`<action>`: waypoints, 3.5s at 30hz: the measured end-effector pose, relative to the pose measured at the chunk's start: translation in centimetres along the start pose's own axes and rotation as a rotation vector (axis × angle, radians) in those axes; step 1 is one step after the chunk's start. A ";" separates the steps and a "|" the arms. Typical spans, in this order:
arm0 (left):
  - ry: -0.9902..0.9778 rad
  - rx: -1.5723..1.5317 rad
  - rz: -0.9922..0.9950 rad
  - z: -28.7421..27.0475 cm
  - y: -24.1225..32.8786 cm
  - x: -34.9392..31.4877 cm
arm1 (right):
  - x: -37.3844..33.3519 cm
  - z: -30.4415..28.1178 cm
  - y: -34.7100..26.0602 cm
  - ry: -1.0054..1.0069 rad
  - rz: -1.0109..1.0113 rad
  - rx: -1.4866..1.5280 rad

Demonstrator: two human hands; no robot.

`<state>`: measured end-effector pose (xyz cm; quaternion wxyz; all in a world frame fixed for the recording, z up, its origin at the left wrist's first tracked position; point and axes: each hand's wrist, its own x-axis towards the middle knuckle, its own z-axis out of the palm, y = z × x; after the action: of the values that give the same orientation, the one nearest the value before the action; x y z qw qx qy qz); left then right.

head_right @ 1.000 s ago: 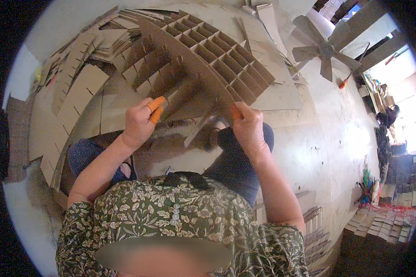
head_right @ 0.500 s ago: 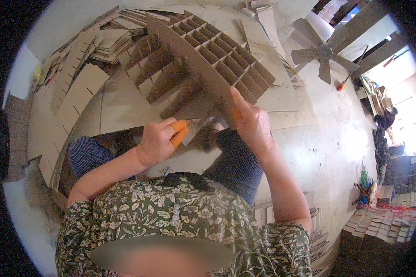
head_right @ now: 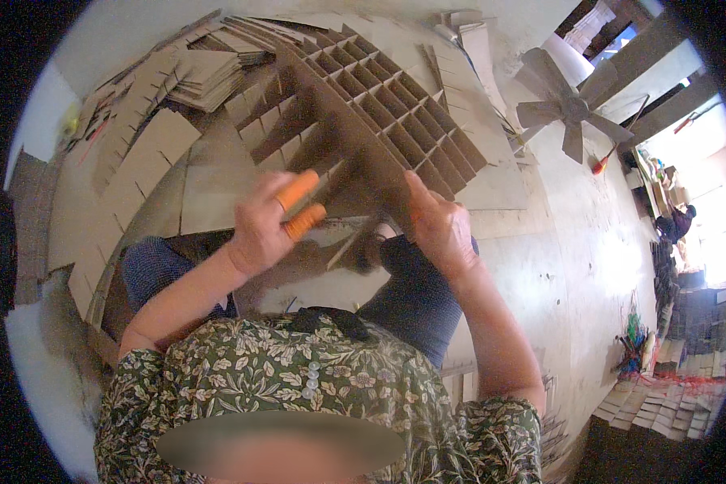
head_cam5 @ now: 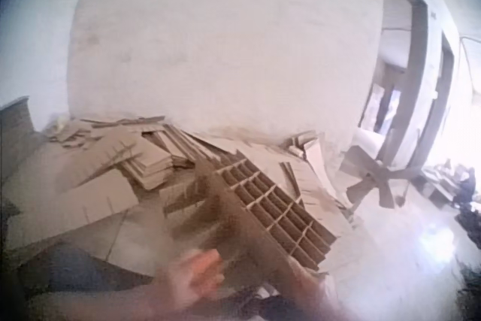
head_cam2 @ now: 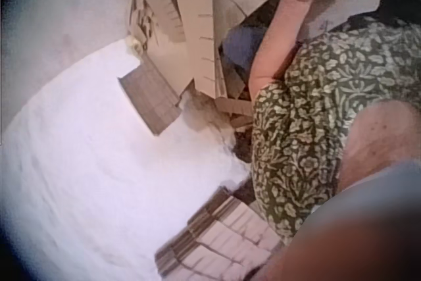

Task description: The person assembles pre-cut cardboard pieces into a grid-like structure by hand. They repeatedly pick up pieces, align them, and press them together to form a larger assembly.

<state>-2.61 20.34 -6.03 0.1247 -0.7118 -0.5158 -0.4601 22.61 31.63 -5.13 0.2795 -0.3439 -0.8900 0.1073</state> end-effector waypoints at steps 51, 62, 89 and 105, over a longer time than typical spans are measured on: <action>0.112 -0.088 -0.077 -3.7 -5.9 -1.8 | 0.0 -1.1 -2.5 0.600 0.307 0.586; 0.022 -0.089 -0.085 -2.2 -7.1 -3.1 | -2.4 2.4 -1.0 0.505 0.427 0.582; -0.024 -0.135 -0.167 -2.2 -7.9 -3.7 | -1.5 4.0 -1.5 0.446 0.269 0.265; 0.005 -0.113 -0.135 -1.9 -8.7 -4.0 | -1.4 7.1 -0.2 0.356 0.151 0.205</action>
<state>-11.20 20.37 -10.72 0.0544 -0.6801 -0.5355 -0.4977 19.32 30.48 -11.44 0.4567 -0.3930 -0.7828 0.1554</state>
